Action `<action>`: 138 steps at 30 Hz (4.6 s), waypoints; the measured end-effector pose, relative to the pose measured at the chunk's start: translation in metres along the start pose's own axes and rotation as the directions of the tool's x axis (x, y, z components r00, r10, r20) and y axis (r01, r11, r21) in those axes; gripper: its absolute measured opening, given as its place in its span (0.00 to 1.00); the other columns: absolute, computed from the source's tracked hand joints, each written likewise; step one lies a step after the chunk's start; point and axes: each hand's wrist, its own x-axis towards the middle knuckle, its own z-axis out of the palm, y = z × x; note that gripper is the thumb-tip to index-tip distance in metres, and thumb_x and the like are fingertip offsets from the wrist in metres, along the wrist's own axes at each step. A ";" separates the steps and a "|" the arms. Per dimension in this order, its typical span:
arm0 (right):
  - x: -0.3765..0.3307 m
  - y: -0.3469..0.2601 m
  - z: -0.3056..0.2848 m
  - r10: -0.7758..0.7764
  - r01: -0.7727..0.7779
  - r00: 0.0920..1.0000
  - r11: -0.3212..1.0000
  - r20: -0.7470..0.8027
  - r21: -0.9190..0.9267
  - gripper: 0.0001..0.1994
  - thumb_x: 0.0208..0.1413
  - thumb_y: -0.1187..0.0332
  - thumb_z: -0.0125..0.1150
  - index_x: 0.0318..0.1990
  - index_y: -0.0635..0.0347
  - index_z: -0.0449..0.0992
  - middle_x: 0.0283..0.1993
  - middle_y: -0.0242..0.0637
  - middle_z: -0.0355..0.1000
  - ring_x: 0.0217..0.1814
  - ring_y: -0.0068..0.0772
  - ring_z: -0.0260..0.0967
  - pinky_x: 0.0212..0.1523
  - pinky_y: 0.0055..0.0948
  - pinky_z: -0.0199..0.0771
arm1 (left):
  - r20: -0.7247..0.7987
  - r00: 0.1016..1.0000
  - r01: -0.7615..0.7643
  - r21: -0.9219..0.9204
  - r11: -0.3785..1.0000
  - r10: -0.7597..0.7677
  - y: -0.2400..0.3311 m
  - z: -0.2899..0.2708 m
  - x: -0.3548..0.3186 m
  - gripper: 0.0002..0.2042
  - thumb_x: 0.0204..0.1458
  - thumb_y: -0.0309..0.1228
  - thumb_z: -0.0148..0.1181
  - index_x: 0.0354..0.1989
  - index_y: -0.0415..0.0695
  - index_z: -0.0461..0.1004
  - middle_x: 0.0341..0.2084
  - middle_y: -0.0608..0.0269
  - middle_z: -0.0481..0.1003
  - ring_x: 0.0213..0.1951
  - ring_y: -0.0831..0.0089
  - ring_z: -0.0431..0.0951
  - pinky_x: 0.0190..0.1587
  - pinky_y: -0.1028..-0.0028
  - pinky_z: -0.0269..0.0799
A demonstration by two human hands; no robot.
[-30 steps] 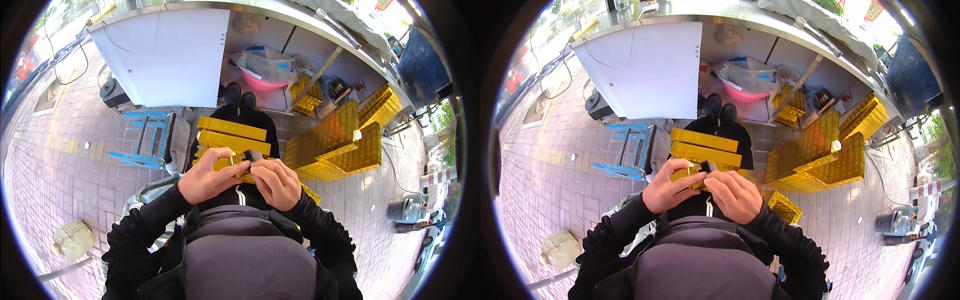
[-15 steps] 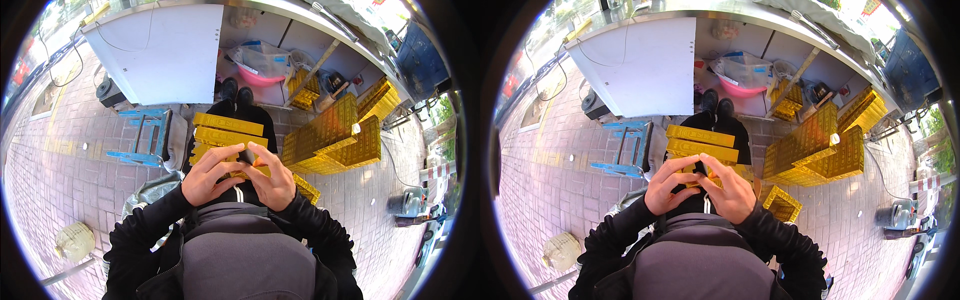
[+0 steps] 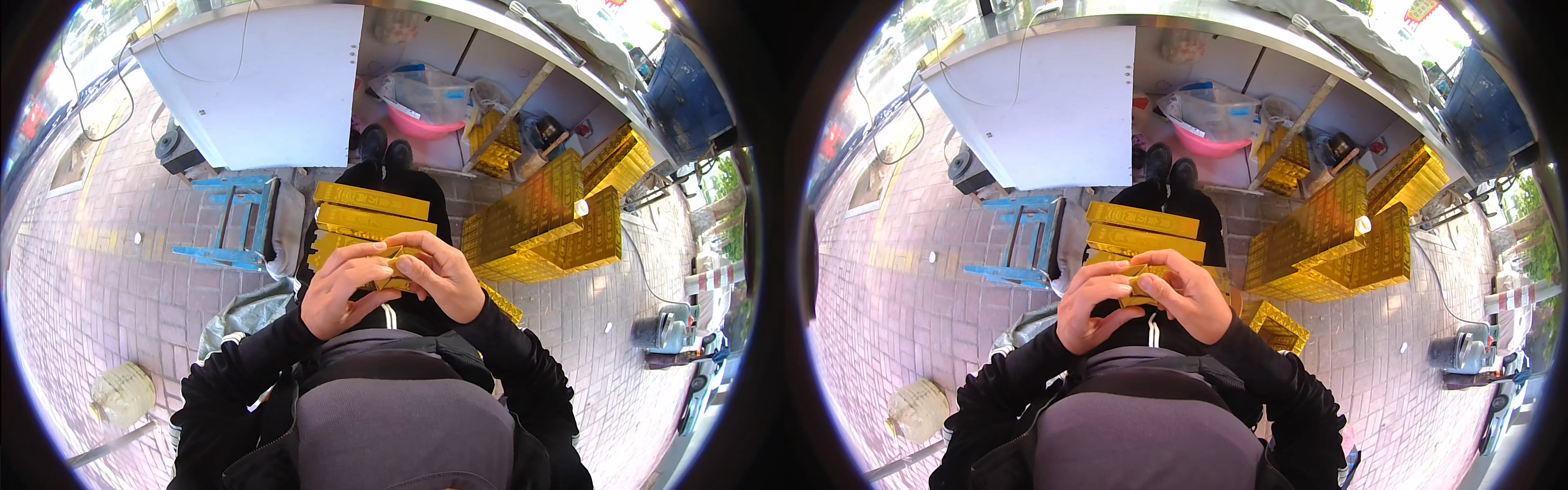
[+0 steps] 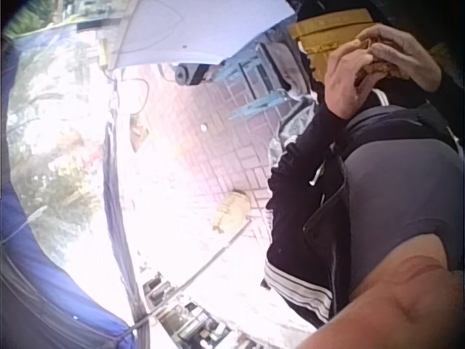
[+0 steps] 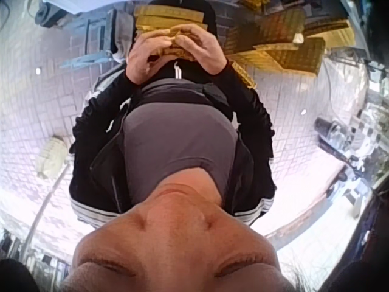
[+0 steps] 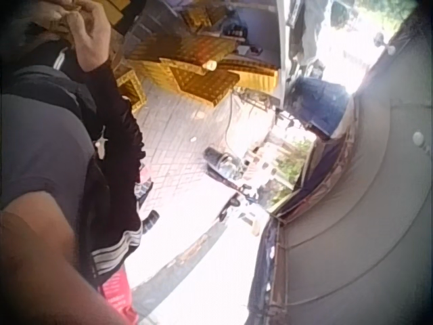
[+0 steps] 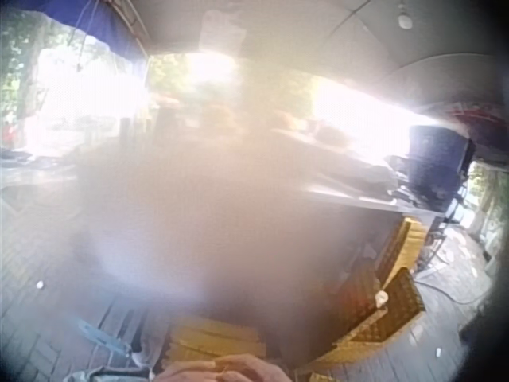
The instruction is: The person assembles a large gold-colored paper box by folding and taping its sides. They then fold and tape several smaller gold paper bars and place them inside the larger box.
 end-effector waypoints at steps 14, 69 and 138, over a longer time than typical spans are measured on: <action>-0.004 0.004 0.012 -0.068 0.044 0.982 0.990 -0.177 -0.136 0.11 0.64 0.69 0.59 0.51 0.62 0.73 0.27 0.26 0.68 0.25 0.12 0.62 0.26 0.15 0.64 | -0.061 0.994 0.095 0.006 0.995 -0.094 0.002 0.006 -0.010 0.32 0.42 0.34 0.79 0.54 0.47 0.64 0.52 0.57 0.69 0.56 0.61 0.69 0.57 0.66 0.69; 0.005 0.134 -0.020 0.076 0.263 0.959 0.135 0.274 -0.955 0.38 0.47 0.58 0.73 0.63 0.62 0.61 0.64 0.50 0.63 0.68 0.47 0.61 0.64 0.52 0.62 | 0.485 0.717 0.394 0.311 0.865 -0.501 -0.142 -0.017 0.059 0.54 0.48 0.66 0.61 0.70 0.31 0.52 0.63 0.33 0.65 0.66 0.46 0.65 0.68 0.60 0.60; -0.091 -0.022 -0.035 -0.754 0.342 0.655 0.240 0.048 -0.909 0.16 0.45 0.79 0.69 0.44 0.60 0.77 0.50 0.39 0.74 0.43 0.42 0.75 0.43 0.33 0.79 | 0.213 0.977 0.041 -0.157 0.987 -0.007 0.031 0.055 0.038 0.22 0.49 0.29 0.72 0.53 0.43 0.74 0.63 0.48 0.66 0.53 0.54 0.78 0.52 0.66 0.77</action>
